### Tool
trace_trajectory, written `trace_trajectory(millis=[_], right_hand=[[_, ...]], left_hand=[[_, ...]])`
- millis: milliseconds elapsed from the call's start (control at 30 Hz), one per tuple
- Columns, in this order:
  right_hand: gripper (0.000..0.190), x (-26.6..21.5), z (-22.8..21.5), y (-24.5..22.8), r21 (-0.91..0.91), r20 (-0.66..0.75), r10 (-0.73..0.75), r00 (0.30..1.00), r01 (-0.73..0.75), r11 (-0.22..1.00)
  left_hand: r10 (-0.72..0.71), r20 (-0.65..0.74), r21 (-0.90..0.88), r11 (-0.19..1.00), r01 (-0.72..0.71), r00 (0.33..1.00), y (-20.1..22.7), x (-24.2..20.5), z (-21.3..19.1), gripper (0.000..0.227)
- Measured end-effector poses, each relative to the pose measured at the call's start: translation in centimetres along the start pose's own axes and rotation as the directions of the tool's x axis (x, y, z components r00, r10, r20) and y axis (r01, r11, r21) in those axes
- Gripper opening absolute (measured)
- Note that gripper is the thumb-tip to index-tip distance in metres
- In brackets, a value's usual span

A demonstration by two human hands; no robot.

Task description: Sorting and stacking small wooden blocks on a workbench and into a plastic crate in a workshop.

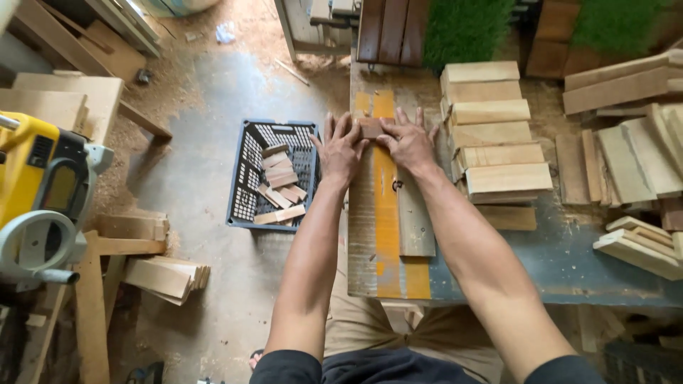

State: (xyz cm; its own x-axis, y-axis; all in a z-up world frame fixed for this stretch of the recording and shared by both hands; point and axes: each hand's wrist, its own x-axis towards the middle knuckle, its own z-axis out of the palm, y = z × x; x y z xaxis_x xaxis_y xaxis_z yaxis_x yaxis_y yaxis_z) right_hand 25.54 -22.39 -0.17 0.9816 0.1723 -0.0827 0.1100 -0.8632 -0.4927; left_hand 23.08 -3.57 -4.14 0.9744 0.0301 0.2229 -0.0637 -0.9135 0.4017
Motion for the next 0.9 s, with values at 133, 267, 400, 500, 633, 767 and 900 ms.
trace_trajectory(millis=[133, 267, 400, 500, 633, 767, 900], right_hand=[[0.044, -2.0, -1.3, -1.0, -0.123, 0.000, -0.060, 0.998, 0.060, 0.991], [0.036, -6.3, -4.4, -2.9, 0.156, -0.006, -0.278, 0.961, 0.275, 0.949], [0.041, -9.4, -4.4, -3.8, 0.727, 0.143, -0.310, 0.940, 0.113, 0.677], [0.040, -11.9, -4.8, -6.0, 0.855, 0.223, -0.301, 0.927, -0.038, 0.517], [0.034, -12.7, -2.6, -7.0, 0.845, 0.197, -0.336, 0.921, 0.014, 0.534], [0.027, -13.3, -1.3, -9.4, 0.865, 0.111, -0.255, 0.960, 0.033, 0.500], [0.043, -14.5, -2.0, -10.6, 0.823, 0.045, -0.201, 0.979, 0.077, 0.563]], left_hand=[[0.062, -0.087, -0.031, 0.997, -0.065, 0.994, -2.4, -0.6, 3.1, 0.038], [-0.097, -0.025, -0.435, 0.897, 0.077, 0.995, -0.4, -6.6, -5.5, 0.027], [-0.172, 0.390, -0.775, 0.470, 0.424, 0.904, 1.2, -12.1, -14.7, 0.039], [-0.128, 0.443, -0.767, 0.458, 0.449, 0.887, -0.4, -16.5, -16.6, 0.027], [-0.091, 0.441, -0.818, 0.370, 0.441, 0.893, -3.9, -19.8, -13.4, 0.021], [-0.172, 0.425, -0.836, 0.301, 0.459, 0.888, -4.1, -20.9, -13.6, 0.021], [-0.465, 0.383, -0.906, -0.021, 0.423, 0.798, -6.0, -20.9, -9.6, 0.023]])
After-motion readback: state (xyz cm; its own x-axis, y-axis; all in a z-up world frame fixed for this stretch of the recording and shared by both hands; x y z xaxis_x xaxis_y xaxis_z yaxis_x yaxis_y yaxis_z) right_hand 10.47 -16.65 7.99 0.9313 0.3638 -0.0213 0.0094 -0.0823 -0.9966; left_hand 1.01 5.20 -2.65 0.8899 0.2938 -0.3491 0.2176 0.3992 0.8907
